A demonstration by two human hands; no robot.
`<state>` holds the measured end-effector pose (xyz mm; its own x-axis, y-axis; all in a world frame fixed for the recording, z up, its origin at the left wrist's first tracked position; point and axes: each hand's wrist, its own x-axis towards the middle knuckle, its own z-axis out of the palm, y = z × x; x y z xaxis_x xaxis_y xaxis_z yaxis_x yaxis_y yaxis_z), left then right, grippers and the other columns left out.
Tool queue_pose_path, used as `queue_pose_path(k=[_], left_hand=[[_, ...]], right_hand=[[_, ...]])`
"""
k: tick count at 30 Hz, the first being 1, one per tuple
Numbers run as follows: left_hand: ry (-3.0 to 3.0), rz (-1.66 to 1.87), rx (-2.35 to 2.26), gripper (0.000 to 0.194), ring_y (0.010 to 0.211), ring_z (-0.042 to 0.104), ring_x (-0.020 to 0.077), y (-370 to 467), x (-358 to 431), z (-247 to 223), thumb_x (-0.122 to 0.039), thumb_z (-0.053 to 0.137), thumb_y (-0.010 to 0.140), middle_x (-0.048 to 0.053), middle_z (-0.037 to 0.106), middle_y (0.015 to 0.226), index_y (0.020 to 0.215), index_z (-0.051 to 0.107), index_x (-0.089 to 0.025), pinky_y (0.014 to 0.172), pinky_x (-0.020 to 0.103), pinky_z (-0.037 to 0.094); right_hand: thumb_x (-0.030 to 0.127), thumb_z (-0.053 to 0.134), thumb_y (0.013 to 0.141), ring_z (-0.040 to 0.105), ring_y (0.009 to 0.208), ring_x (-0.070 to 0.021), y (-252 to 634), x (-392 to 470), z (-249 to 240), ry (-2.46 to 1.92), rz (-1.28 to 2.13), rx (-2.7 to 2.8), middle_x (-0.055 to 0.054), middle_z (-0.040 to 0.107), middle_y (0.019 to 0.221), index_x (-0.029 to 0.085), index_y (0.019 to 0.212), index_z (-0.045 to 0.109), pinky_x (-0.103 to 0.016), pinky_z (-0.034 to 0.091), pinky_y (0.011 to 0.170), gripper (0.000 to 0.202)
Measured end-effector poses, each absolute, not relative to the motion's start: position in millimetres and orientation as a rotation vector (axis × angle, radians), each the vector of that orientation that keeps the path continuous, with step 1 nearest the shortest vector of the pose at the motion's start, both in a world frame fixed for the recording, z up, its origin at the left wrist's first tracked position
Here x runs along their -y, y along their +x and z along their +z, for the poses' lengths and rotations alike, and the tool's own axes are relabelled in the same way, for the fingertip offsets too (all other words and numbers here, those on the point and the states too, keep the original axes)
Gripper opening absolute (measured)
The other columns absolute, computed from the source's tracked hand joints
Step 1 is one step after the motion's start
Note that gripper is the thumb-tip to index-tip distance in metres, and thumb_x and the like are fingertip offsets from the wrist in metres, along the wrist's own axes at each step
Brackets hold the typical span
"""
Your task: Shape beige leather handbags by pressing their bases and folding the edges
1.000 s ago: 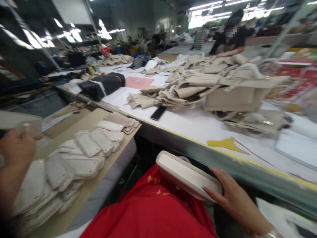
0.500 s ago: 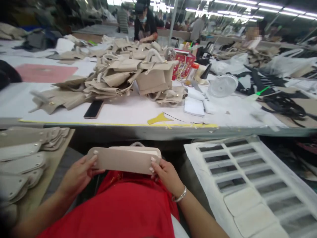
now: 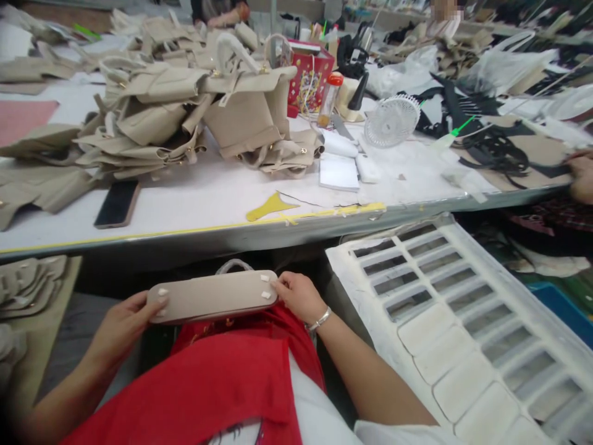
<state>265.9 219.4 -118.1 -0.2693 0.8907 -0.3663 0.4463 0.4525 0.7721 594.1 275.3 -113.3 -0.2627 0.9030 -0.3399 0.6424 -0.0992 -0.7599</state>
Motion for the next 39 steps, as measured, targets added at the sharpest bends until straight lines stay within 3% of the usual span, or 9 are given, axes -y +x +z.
queue_pose_path(k=[10,15,17,20,25,31,39], left_hand=[[1.232,0.51,-1.938,0.046,0.077,0.061,0.0214,269,-229,-114,-0.056,0.054,0.069,0.002,0.068,0.083,0.092,0.064,-0.017,0.063,0.024,0.045],[1.48,0.193,-2.058,0.047,0.071,0.06,0.0223,261,-233,-112,-0.058,0.049,0.069,0.005,0.064,0.077,0.087,0.061,-0.016,0.06,0.028,0.045],[1.662,0.166,-2.143,0.053,0.077,0.059,0.0241,260,-234,-111,-0.057,0.05,0.07,0.008,0.062,0.086,0.099,0.056,-0.014,0.066,0.032,0.047],[2.08,0.311,-2.09,0.063,0.103,0.052,0.0291,280,-239,-108,-0.052,0.05,0.073,0.016,0.054,0.113,0.121,0.043,-0.011,0.089,0.04,0.041],[2.499,0.328,-1.461,0.076,0.119,0.04,0.0312,367,-261,-108,-0.054,0.06,0.07,0.017,0.044,0.13,0.131,0.035,-0.015,0.102,0.047,0.027],[2.498,0.14,-1.314,0.075,0.106,0.048,0.0318,422,-283,-115,-0.051,0.069,0.062,0.018,0.053,0.115,0.12,0.046,-0.009,0.092,0.045,0.037],[2.529,0.066,-1.292,0.059,0.095,0.051,0.0292,427,-287,-114,-0.043,0.069,0.061,0.015,0.055,0.1,0.106,0.051,-0.009,0.083,0.039,0.043]], right_hand=[[0.044,0.052,0.08,0.045,0.04,-0.0067,600,-280,-124,-1.725,1.414,1.767,0.003,0.053,0.051,0.015,0.065,0.055,-0.019,0.031,0.041,0.032],[0.043,0.053,0.079,0.044,0.04,-0.006,601,-283,-120,-1.726,1.398,1.815,0.002,0.055,0.051,0.015,0.062,0.056,-0.018,0.031,0.041,0.033],[0.042,0.055,0.078,0.045,0.039,-0.0066,601,-283,-118,-1.738,1.419,1.804,0.002,0.055,0.051,0.015,0.063,0.056,-0.018,0.031,0.039,0.032],[0.042,0.056,0.077,0.047,0.039,-0.0076,601,-284,-117,-1.74,1.469,1.767,0.001,0.055,0.051,0.015,0.063,0.057,-0.018,0.032,0.038,0.03],[0.044,0.055,0.078,0.046,0.038,-0.0075,602,-286,-117,-1.729,1.456,1.816,0.002,0.055,0.049,0.015,0.063,0.057,-0.018,0.032,0.038,0.032],[0.038,0.056,0.079,0.046,0.046,-0.0082,604,-290,-114,-1.731,1.206,2.057,0.001,0.057,0.051,0.016,0.061,0.06,-0.02,0.029,0.046,0.029],[0.039,0.054,0.081,0.047,0.047,-0.0088,606,-292,-116,-1.715,1.227,2.103,0.001,0.057,0.052,0.017,0.063,0.061,-0.021,0.027,0.047,0.029]])
